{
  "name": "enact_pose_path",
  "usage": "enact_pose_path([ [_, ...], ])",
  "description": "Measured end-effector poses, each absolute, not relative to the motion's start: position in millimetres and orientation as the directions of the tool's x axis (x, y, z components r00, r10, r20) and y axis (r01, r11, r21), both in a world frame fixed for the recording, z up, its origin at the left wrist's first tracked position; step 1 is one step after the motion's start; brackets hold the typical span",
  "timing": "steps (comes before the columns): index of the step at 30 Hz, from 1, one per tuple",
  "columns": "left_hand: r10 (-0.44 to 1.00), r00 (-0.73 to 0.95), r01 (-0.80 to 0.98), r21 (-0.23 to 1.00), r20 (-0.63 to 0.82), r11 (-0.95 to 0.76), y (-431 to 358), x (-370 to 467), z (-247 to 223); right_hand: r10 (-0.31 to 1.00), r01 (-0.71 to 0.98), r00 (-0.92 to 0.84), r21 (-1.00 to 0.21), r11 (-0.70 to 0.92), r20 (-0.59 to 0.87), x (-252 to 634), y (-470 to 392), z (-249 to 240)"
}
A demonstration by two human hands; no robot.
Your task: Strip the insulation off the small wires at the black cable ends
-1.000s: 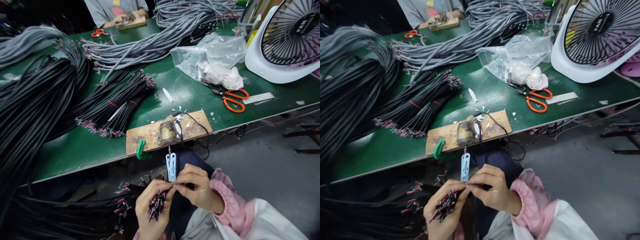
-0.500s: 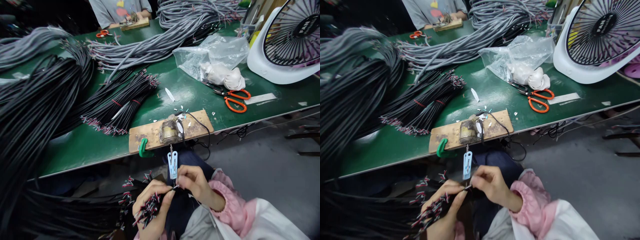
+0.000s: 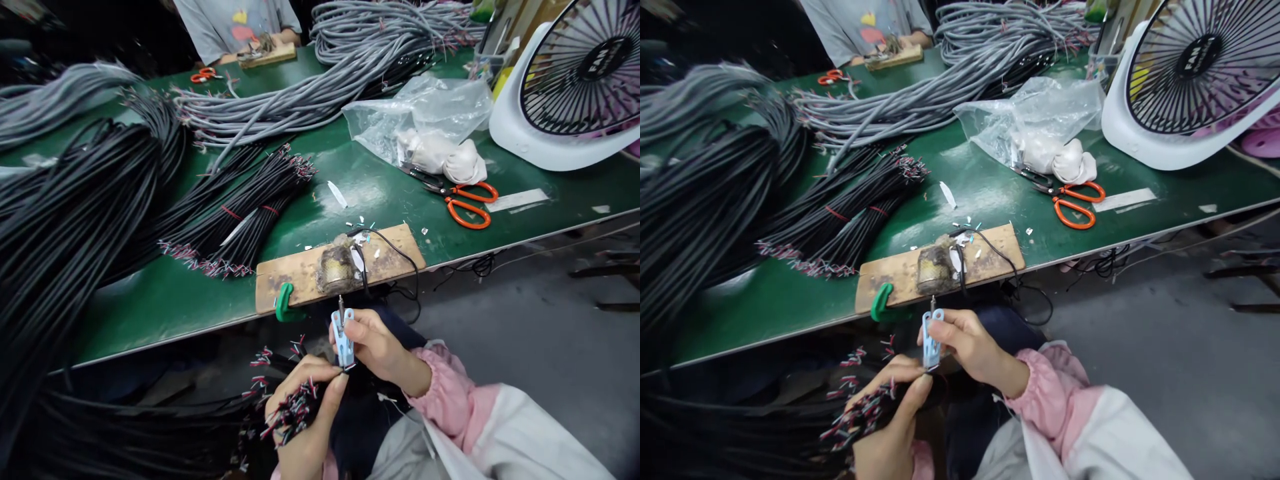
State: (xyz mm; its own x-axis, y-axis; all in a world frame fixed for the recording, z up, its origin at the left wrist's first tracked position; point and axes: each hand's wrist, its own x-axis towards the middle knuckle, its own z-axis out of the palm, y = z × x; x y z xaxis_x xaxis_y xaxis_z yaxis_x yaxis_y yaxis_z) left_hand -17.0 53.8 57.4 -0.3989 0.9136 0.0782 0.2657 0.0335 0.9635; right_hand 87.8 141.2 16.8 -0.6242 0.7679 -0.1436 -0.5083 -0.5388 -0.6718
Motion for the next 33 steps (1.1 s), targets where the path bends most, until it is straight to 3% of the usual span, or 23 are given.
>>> enact_pose_path([
  [13,0.925,-0.378,0.225,0.973,0.039,0.051,55.7,-15.9,58.0,0.753,-0.544,-0.646,-0.614,-0.572,-0.129,84.3,133.4,7.3],
  [20,0.923,-0.383,0.223,0.974,0.039,0.052,52.1,-15.3,56.7,0.782,-0.561,-0.582,-0.586,-0.585,-0.223,95.8,126.1,-8.5],
  [24,0.927,-0.374,0.2,0.976,-0.004,0.086,46.5,-18.2,55.3,0.791,-0.517,-0.569,-0.649,-0.558,-0.226,106.7,119.1,-13.3],
  [30,0.957,-0.137,0.109,0.956,-0.256,0.272,33.3,-18.8,36.1,0.808,-0.371,-0.571,-0.834,-0.409,-0.143,122.6,113.1,-11.1],
  [33,0.951,-0.089,0.02,0.954,-0.297,0.3,32.0,-15.2,20.6,0.793,-0.261,-0.606,-0.924,-0.278,-0.067,128.0,113.4,-7.1],
])
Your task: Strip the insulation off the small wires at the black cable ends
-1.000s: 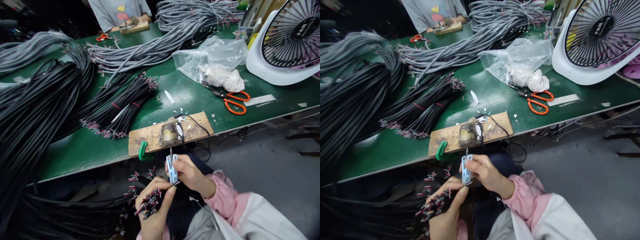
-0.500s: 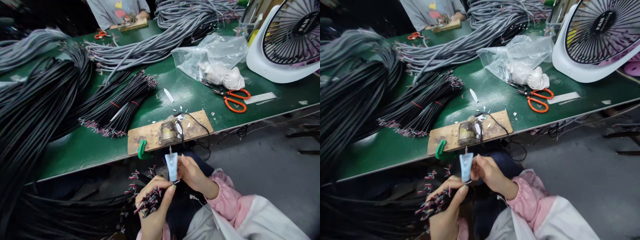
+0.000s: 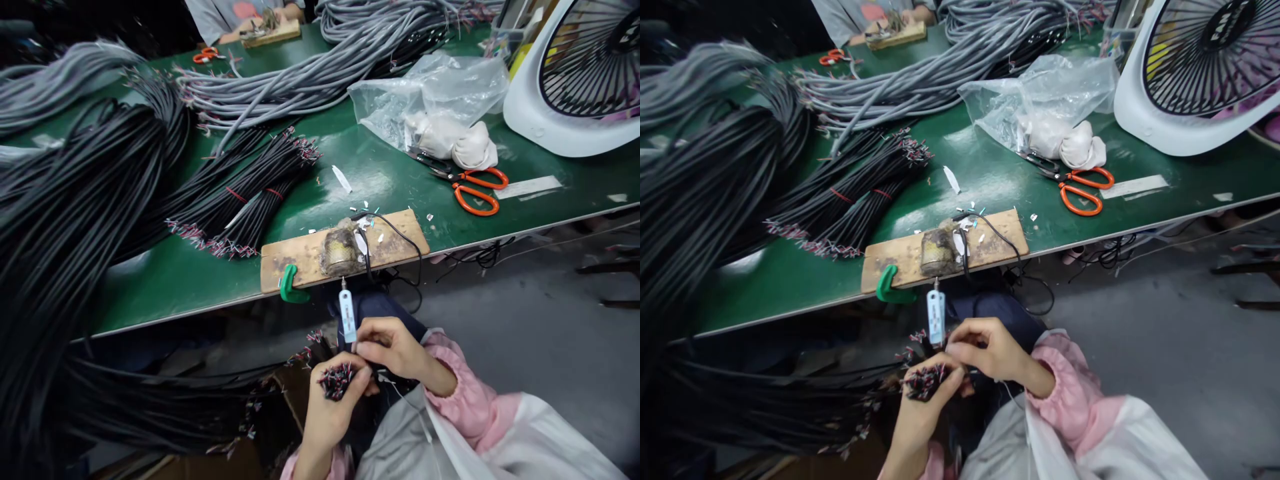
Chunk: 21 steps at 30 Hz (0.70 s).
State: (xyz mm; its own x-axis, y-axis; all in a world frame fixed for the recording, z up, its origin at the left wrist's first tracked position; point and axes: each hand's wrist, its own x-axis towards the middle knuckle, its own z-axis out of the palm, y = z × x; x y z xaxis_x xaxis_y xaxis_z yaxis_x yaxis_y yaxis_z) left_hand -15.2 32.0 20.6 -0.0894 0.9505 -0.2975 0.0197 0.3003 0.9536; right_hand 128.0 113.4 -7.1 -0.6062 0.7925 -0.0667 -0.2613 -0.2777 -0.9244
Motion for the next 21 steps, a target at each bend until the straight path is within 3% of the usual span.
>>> enact_pose_path([
  [5,0.933,-0.291,0.034,0.973,-0.21,0.23,34.0,-11.4,3.6,0.737,-0.168,-0.673,-0.983,-0.067,0.065,133.2,115.2,-0.9],
  [10,0.949,-0.268,0.084,0.977,-0.166,0.195,27.6,-13.7,1.2,0.758,-0.118,-0.646,-0.993,0.02,0.092,136.1,112.3,3.4],
  [17,0.93,-0.327,-0.002,0.984,-0.169,0.178,9.2,-22.0,-8.2,0.781,-0.043,-0.617,-0.995,0.091,0.098,140.2,103.8,9.0],
  [21,0.903,-0.389,-0.035,0.982,-0.185,0.187,2.8,-20.7,-11.1,0.654,-0.013,-0.75,-0.991,0.135,0.099,149.7,103.7,4.0],
])
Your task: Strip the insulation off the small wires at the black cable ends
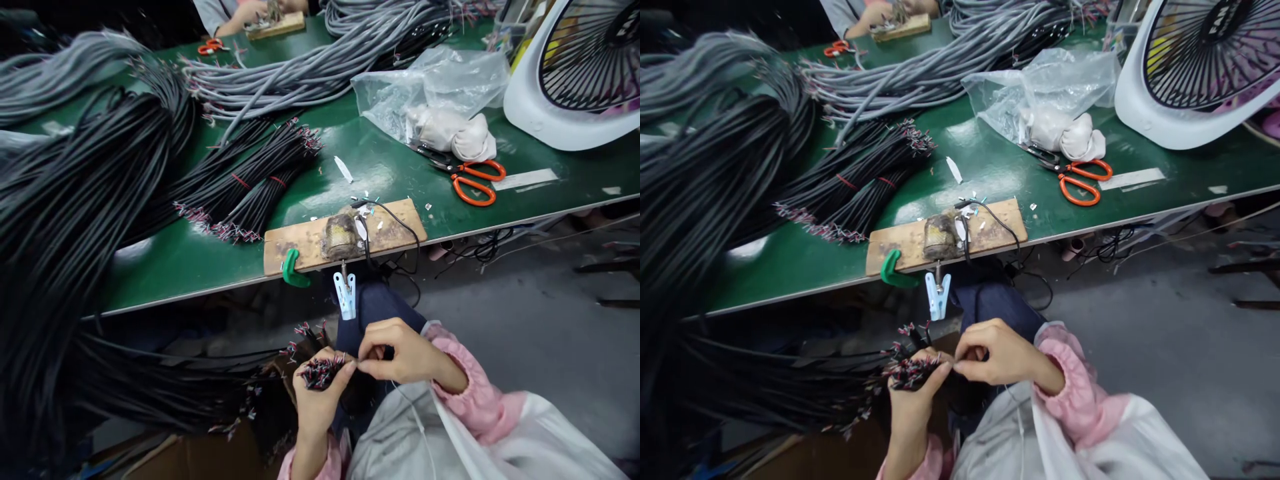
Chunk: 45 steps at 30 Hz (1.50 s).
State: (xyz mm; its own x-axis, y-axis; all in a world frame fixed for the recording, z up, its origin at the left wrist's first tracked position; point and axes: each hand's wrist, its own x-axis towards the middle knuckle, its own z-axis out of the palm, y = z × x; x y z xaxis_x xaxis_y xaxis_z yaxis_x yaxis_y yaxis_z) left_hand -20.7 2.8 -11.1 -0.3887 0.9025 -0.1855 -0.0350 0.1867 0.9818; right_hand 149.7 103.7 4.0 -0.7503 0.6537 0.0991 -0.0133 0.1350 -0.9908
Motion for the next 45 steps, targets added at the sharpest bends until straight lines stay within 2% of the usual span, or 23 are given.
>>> enact_pose_path([
  [3,0.867,-0.449,-0.019,0.973,-0.215,0.231,2.4,-17.4,-9.8,0.429,0.007,-0.899,-0.974,0.224,0.092,155.1,100.6,-4.1],
  [5,0.844,-0.485,-0.001,0.965,-0.229,0.261,2.8,-15.3,-8.2,0.287,0.058,-0.958,-0.957,0.283,0.027,156.2,95.6,-9.2],
  [8,0.848,-0.481,0.04,0.96,-0.223,0.276,2.6,-13.3,-5.1,0.175,0.119,-0.983,-0.929,0.35,-0.06,154.7,86.1,-13.8],
  [10,0.863,-0.462,0.08,0.96,-0.202,0.268,1.8,-12.6,-2.7,0.248,0.119,-0.968,-0.943,0.31,-0.041,152.6,81.0,-13.8],
  [14,0.881,-0.453,0.152,0.962,-0.138,0.229,1.0,-12.8,-0.6,0.622,0.079,-0.783,-0.991,0.105,0.004,148.9,78.6,-7.9],
  [16,0.885,-0.445,0.145,0.965,-0.134,0.22,0.4,-13.7,-1.1,0.719,0.058,-0.695,-0.997,0.044,-0.009,148.2,80.2,-5.2],
  [22,0.893,-0.404,0.048,0.97,-0.201,0.24,-4.8,-15.7,-1.9,0.729,-0.053,-0.685,-0.997,-0.047,0.002,149.0,82.5,-7.1],
  [25,0.903,-0.395,0.036,0.979,-0.17,0.2,-4.7,-14.9,-2.3,0.76,-0.096,-0.65,-0.992,-0.087,-0.004,147.6,82.6,-8.7],
  [30,0.899,-0.427,0.041,0.991,-0.1,0.13,-0.5,-14.2,-2.9,0.757,-0.016,-0.643,-0.986,-0.167,-0.118,146.3,84.1,-6.5],
  [35,0.91,-0.374,0.015,0.979,-0.181,0.201,-2.9,-8.9,0.9,0.726,-0.024,-0.668,-0.97,-0.24,-0.163,148.3,84.2,-5.6],
  [39,0.91,-0.377,-0.018,0.983,-0.174,0.181,-4.4,2.2,4.9,0.776,-0.085,-0.625,-0.982,-0.169,-0.08,145.6,80.8,-5.3],
  [45,0.919,-0.384,0.111,0.983,-0.094,0.147,-1.5,4.2,8.9,0.856,-0.071,-0.517,-0.997,-0.016,0.023,140.5,75.7,-4.3],
])
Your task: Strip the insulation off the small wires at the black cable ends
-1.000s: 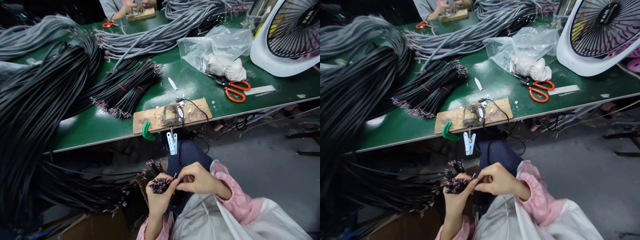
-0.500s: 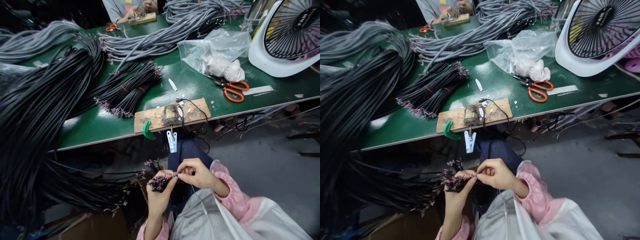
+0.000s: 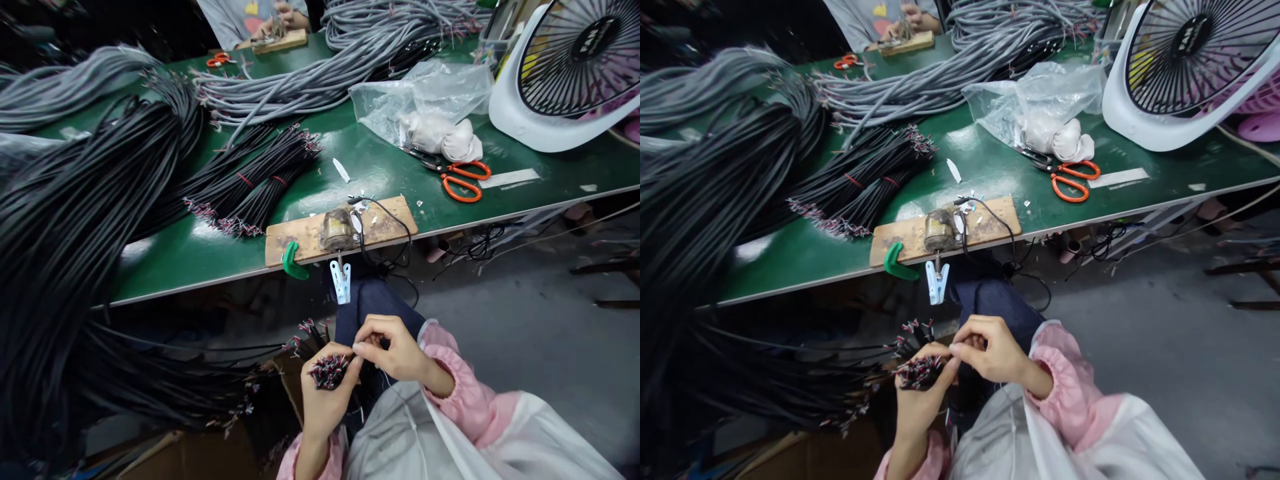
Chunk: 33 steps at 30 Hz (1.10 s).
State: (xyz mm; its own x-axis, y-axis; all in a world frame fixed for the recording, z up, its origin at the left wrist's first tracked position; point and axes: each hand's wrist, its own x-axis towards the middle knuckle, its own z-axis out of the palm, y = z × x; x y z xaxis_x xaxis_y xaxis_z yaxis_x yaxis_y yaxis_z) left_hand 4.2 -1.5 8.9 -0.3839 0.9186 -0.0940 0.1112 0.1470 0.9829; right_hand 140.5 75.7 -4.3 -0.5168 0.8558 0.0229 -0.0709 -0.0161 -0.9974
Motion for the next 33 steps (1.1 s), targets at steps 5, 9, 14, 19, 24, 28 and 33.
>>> enact_pose_path([
  [5,0.938,-0.338,0.125,0.984,-0.078,0.127,-4.3,-3.3,8.0,0.841,-0.083,-0.537,-0.996,0.021,0.062,140.6,75.9,-6.5],
  [9,0.962,-0.258,0.115,0.986,-0.086,0.119,-4.5,-4.8,9.9,0.806,-0.11,-0.581,-0.992,0.056,0.109,144.5,79.0,-5.0],
  [14,0.993,-0.111,0.142,0.988,-0.041,0.056,0.9,-5.5,17.1,0.757,-0.152,-0.643,-0.988,0.024,0.117,148.9,81.4,-3.8],
  [19,0.991,-0.125,0.126,0.991,-0.037,0.053,3.2,-4.7,19.8,0.741,-0.247,-0.67,-0.927,-0.282,-0.047,144.0,81.0,-13.6],
  [24,0.971,-0.236,0.105,0.992,-0.041,0.068,0.7,-4.1,10.7,0.767,-0.275,-0.633,-0.897,-0.347,-0.103,140.8,84.9,-20.1],
  [28,0.958,-0.284,0.064,0.995,-0.05,0.071,-2.7,-5.2,3.2,0.763,-0.285,-0.642,-0.9,-0.331,-0.078,140.1,86.2,-18.6],
  [33,0.96,-0.271,0.034,0.997,-0.062,0.074,-2.3,-3.6,-0.5,0.762,-0.297,-0.643,-0.894,-0.336,-0.073,141.2,86.0,-20.0],
])
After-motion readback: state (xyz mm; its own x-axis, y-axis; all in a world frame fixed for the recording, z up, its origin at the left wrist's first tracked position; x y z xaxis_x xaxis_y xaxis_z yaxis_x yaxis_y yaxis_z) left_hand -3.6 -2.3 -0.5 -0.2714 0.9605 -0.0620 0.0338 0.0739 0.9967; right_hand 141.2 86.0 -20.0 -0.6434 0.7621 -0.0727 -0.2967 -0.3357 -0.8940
